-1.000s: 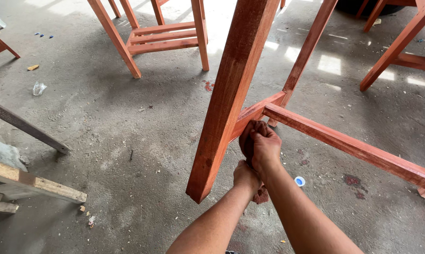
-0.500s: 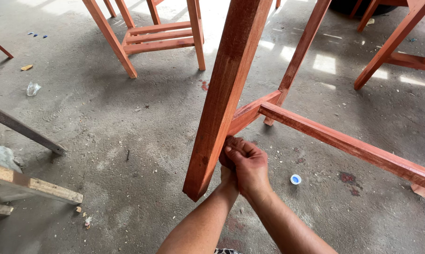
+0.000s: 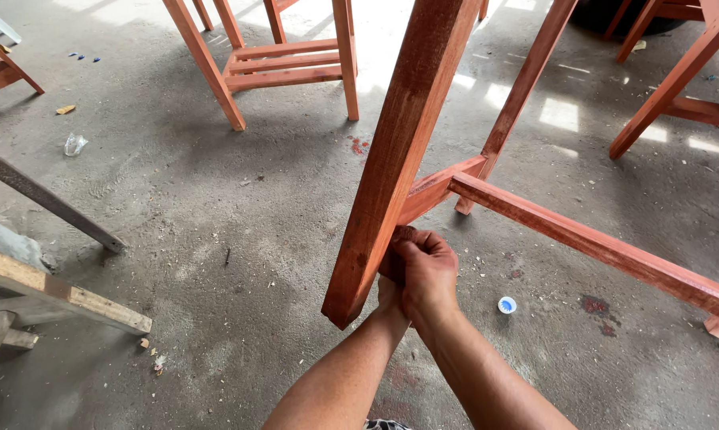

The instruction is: The person wipes a reddish stain or finish onto wooden chair and table frames using a cloth, working the cloth along the legs and stretchers of each frame and moving between pieces in the workshop.

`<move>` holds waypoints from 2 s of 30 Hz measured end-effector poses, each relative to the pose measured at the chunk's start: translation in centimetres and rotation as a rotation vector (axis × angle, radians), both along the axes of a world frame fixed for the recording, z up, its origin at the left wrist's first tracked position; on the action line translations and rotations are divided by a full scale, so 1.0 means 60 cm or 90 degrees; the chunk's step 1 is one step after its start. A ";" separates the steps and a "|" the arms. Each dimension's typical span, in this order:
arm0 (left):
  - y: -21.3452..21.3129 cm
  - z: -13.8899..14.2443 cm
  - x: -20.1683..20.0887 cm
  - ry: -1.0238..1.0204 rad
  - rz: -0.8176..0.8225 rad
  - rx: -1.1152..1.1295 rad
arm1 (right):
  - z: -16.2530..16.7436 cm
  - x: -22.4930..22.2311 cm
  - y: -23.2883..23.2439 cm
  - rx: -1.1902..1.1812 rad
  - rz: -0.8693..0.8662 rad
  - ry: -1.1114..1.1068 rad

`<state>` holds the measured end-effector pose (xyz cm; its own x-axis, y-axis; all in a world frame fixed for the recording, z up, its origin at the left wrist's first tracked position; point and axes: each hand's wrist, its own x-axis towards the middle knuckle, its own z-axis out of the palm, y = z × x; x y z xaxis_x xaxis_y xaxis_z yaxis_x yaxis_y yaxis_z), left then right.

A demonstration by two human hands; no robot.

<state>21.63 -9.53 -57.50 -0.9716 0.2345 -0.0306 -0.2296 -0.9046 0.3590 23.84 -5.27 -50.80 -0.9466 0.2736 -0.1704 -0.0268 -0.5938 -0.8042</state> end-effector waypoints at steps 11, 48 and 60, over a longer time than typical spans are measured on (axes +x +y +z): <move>0.009 0.001 0.009 -0.127 0.021 -0.326 | -0.006 -0.044 0.011 -0.080 -0.031 -0.039; 0.083 0.067 -0.009 -0.137 -0.101 -0.995 | 0.034 -0.160 0.093 0.335 -0.113 0.133; 0.046 0.009 0.002 0.013 -0.039 -1.178 | -0.007 -0.123 0.081 -0.001 0.038 0.128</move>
<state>21.72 -6.77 -56.97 -0.9676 -0.0496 -0.2475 -0.2263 0.6051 0.7633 16.47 -0.39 -51.19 -0.9762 0.2154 0.0231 -0.1512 -0.6010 -0.7848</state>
